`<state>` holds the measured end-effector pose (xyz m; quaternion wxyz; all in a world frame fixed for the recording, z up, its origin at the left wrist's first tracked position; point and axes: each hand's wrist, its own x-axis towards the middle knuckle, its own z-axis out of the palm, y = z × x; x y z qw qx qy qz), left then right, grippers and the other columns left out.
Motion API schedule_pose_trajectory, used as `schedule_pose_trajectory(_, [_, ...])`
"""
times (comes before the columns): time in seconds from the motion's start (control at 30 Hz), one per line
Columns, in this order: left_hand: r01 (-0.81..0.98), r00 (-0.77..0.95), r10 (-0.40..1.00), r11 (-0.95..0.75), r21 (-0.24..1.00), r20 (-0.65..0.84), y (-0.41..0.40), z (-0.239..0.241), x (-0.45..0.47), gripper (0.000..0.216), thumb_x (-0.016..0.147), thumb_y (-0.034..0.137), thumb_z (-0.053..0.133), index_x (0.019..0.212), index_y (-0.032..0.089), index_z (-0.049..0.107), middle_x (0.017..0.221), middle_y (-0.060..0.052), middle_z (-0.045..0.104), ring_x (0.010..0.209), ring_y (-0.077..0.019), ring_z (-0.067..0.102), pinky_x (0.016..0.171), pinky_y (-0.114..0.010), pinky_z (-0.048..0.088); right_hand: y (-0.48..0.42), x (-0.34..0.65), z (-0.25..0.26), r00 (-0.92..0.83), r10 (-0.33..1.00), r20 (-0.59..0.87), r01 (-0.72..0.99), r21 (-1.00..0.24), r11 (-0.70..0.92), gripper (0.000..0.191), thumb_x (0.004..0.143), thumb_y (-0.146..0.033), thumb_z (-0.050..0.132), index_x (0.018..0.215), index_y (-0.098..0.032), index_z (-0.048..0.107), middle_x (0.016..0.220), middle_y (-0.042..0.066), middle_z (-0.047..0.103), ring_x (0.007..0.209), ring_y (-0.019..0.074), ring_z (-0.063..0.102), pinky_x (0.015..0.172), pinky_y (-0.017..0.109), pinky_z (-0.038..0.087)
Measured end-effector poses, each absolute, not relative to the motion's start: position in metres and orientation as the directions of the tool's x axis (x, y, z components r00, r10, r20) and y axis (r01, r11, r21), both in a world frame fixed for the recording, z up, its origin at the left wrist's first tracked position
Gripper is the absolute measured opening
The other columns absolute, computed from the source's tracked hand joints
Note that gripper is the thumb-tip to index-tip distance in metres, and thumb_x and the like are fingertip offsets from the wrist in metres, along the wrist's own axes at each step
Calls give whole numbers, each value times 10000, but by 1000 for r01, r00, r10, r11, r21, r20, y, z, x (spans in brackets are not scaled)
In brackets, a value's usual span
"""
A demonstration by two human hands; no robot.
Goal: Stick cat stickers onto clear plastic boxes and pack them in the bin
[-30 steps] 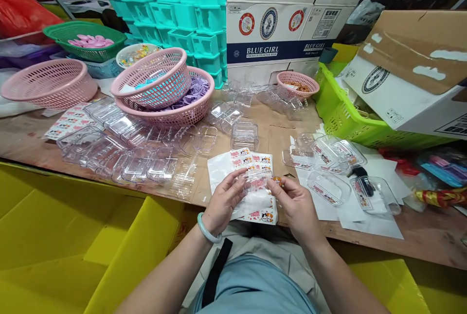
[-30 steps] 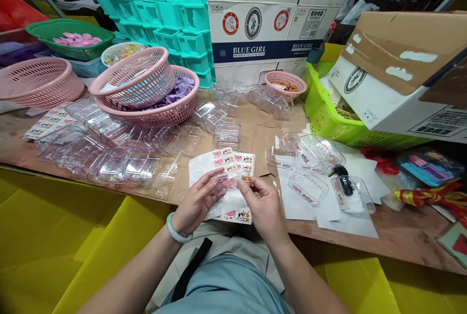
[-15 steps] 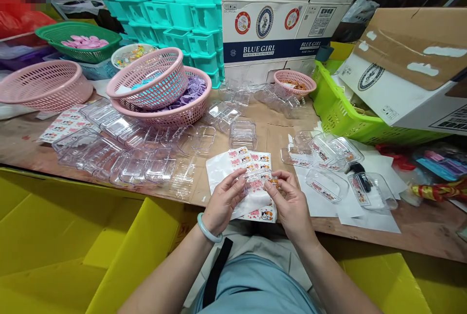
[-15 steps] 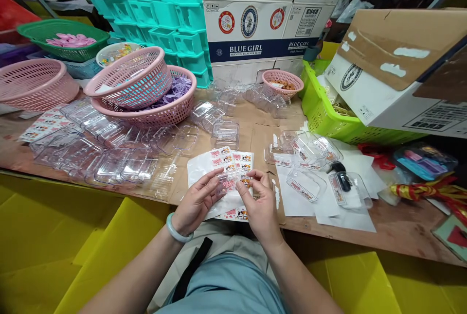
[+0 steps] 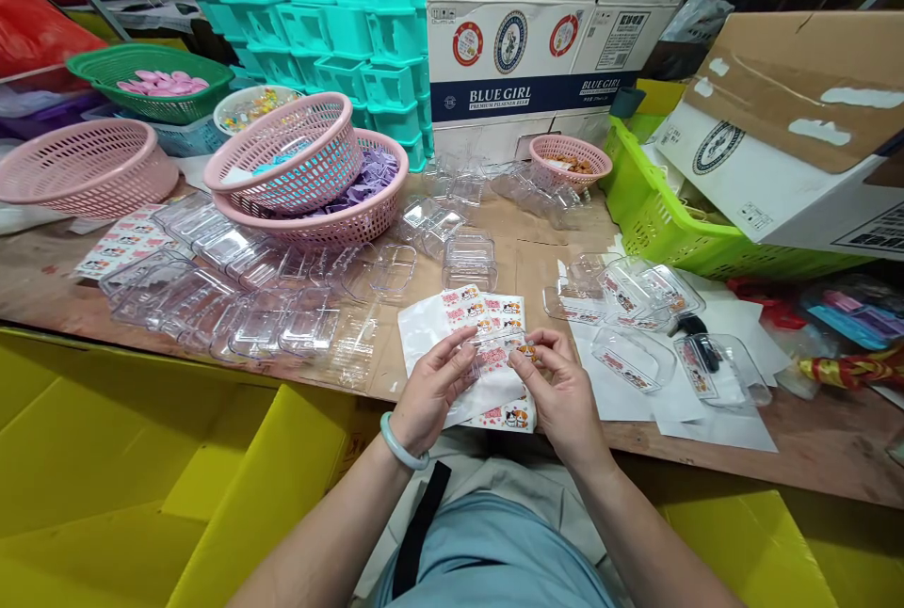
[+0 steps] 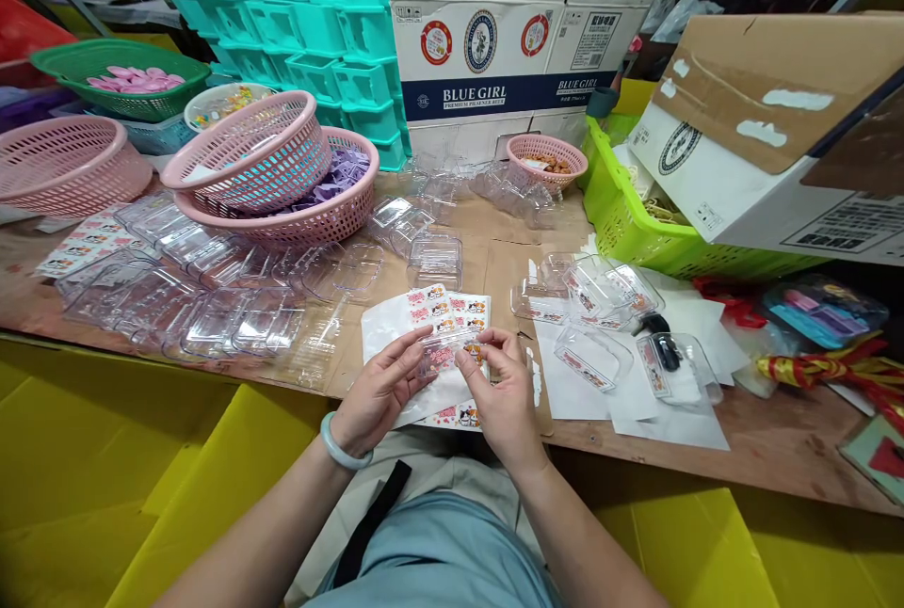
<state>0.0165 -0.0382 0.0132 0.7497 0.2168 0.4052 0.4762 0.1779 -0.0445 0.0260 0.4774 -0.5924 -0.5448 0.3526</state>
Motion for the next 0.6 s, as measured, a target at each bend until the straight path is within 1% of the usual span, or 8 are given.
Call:
schedule_pose_trajectory(0.13, [-525,214,889,453,720,-404,-38,13,16,468,746,363,749,1181,224,648,1081,-58,636,964,-151,596,872,-291,450,-43,178,26,160,979,123,344,-937,62,265,813,-428,649,707,-187,674,996,70,530,958,212,533,897,366,438])
schedule_pose_trajectory(0.27, [-489,208,894,446,750,-396,-37,17,18,451,765,379,727,1177,221,634,1071,-54,631,966,-151,591,880,-294,452,-43,177,27,149,974,172,419,-903,95,256,837,-409,626,720,-186,673,980,69,533,953,210,541,862,353,446])
schedule_pose_trajectory(0.37, [-427,173,905,424,798,-389,-38,20,22,478,710,358,773,1143,221,625,1085,-49,642,990,-164,596,881,-287,457,-45,174,28,133,958,252,512,-846,151,248,857,-372,609,693,-187,624,949,59,532,902,195,546,812,343,451])
schedule_pose_trajectory(0.43, [-390,151,917,398,830,-369,-39,20,25,502,676,335,796,1128,214,613,1093,-51,650,976,-170,608,860,-280,470,-46,173,27,116,923,367,616,-755,223,217,862,-324,608,693,-189,593,903,52,527,860,188,534,785,344,448])
schedule_pose_trajectory(0.53, [-363,132,936,352,863,-326,-40,16,27,490,694,330,779,1129,202,593,1079,-53,659,929,-162,627,819,-268,490,-43,180,20,36,835,548,788,-530,314,215,864,-248,597,661,-195,552,807,43,505,795,187,500,754,351,438])
schedule_pose_trajectory(0.57, [-358,129,939,344,868,-319,-41,15,27,487,702,328,773,1133,200,586,1081,-56,661,928,-162,631,816,-265,494,-40,184,17,6,818,575,818,-473,327,238,868,-235,588,640,-199,530,777,39,496,771,184,492,745,351,438])
schedule_pose_trajectory(0.6, [-354,130,940,342,870,-316,-41,13,27,487,709,328,769,1138,199,580,1090,-61,662,937,-164,635,819,-266,497,-38,189,15,-1,812,584,830,-452,327,261,872,-232,579,624,-203,505,756,35,489,755,182,489,740,350,441])
